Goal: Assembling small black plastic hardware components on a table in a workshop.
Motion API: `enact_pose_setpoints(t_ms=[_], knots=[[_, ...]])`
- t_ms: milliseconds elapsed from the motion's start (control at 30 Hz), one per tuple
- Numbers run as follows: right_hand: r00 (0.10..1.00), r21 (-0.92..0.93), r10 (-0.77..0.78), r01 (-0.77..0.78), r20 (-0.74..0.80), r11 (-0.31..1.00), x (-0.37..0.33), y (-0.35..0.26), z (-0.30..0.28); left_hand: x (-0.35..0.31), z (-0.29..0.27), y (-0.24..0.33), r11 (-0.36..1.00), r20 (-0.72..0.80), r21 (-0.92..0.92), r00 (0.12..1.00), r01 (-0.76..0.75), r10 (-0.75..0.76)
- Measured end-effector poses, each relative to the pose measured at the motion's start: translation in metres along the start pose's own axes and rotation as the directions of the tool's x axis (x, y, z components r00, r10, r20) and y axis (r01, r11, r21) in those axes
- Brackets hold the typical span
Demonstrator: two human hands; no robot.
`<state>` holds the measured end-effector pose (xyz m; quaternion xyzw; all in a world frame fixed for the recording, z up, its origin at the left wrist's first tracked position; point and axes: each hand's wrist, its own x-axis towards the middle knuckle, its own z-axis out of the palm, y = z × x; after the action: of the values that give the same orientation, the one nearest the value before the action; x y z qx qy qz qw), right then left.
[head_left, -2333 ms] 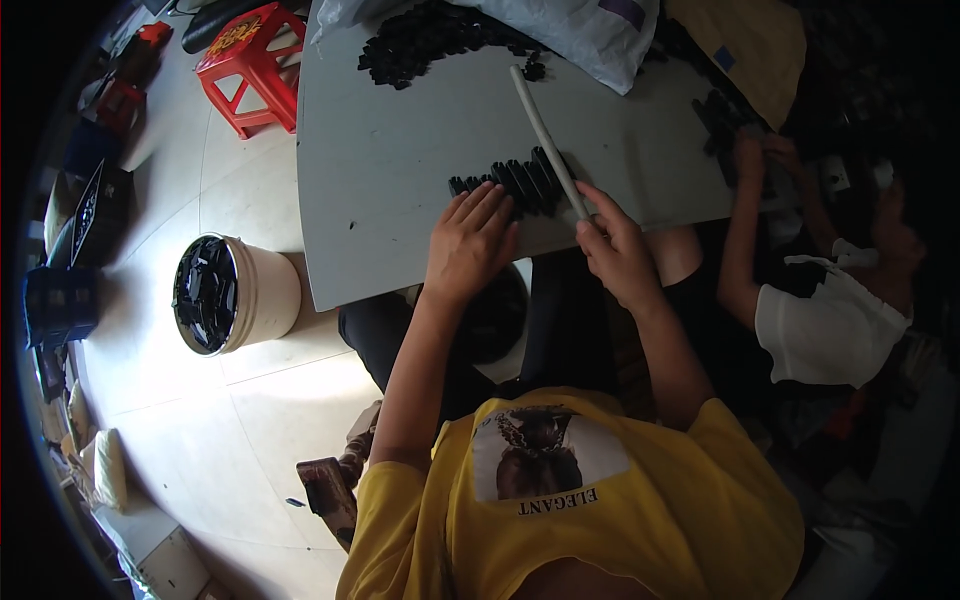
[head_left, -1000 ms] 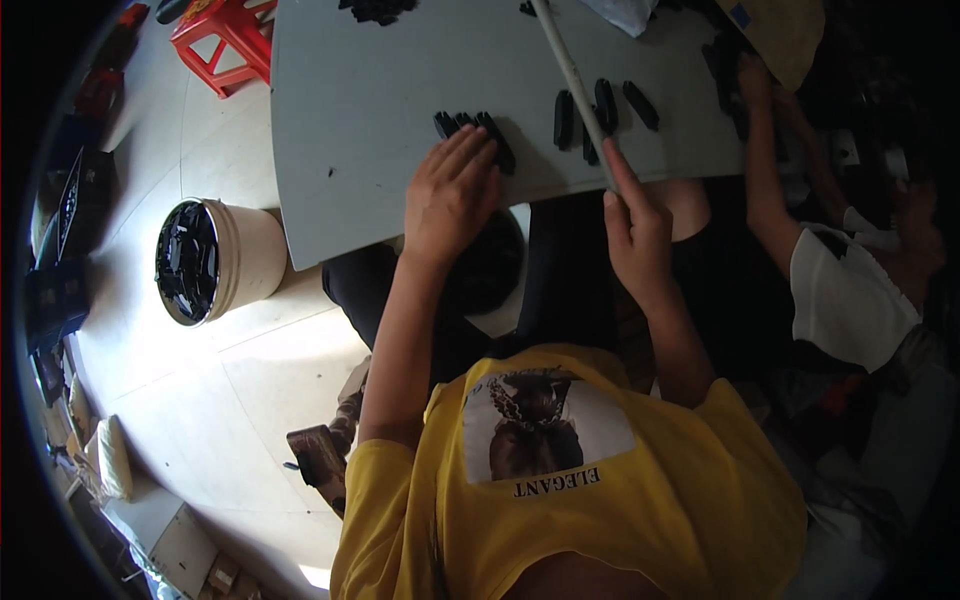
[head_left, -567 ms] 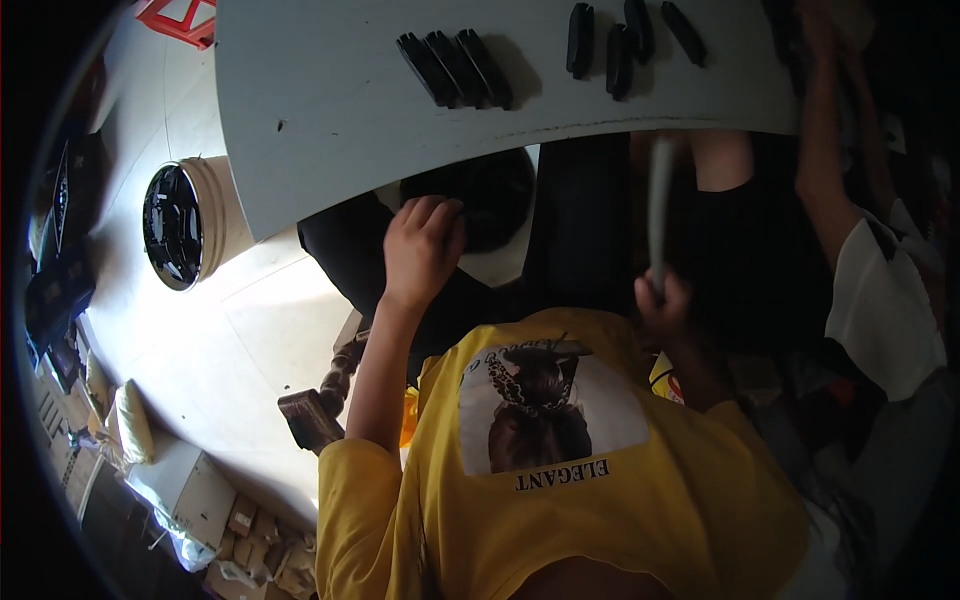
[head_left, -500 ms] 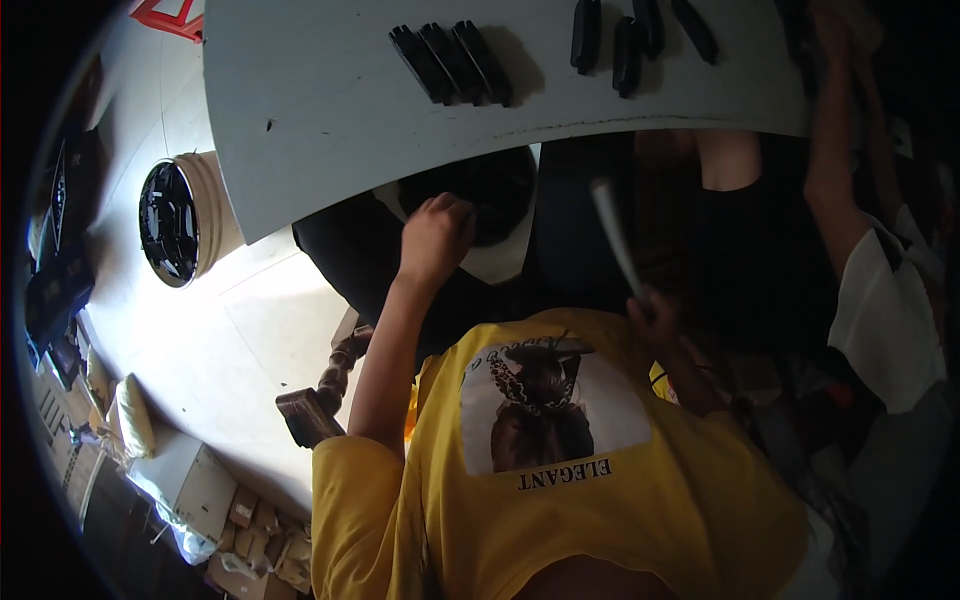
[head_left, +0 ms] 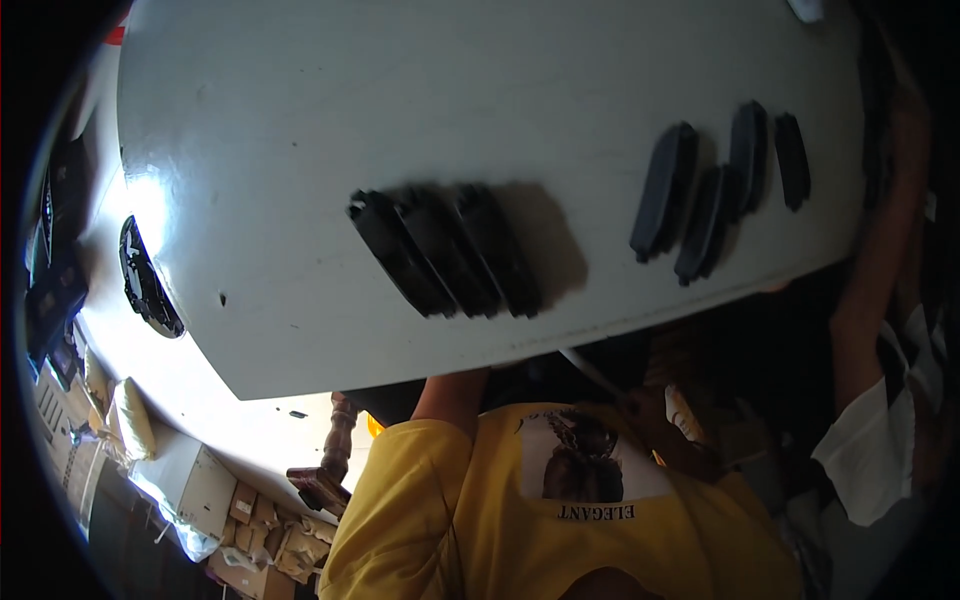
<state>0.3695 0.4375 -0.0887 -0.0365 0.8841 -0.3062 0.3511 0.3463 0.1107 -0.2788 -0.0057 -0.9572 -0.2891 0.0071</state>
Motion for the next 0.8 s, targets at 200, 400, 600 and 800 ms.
enact_pose_setpoints(t_ms=[200, 400, 600, 800], knots=[[0.996, -0.003, -0.086, 0.086, -0.012, 0.996, 0.010, 0.001, 0.002, 0.073, -0.026, 0.005, 0.988, -0.013, -0.147, 0.998, 0.051, -0.054], [0.999, 0.109, 0.040, -0.039, -0.006, 0.993, 0.014, 0.004, 0.009, 0.096, -0.092, 0.019, 0.939, 0.180, -0.332, 0.983, 0.087, -0.028], [0.994, 0.146, -0.024, 0.039, -0.109, 0.989, 0.023, 0.003, 0.009, 0.098, -0.219, 0.072, -0.070, 0.599, -0.797, 0.800, 0.600, 0.046], [0.993, 0.035, -0.015, 0.011, 0.116, 0.999, 0.015, 0.013, -0.013, 0.079, -0.252, 0.088, -0.202, 0.453, -0.870, 0.891, 0.449, 0.032]])
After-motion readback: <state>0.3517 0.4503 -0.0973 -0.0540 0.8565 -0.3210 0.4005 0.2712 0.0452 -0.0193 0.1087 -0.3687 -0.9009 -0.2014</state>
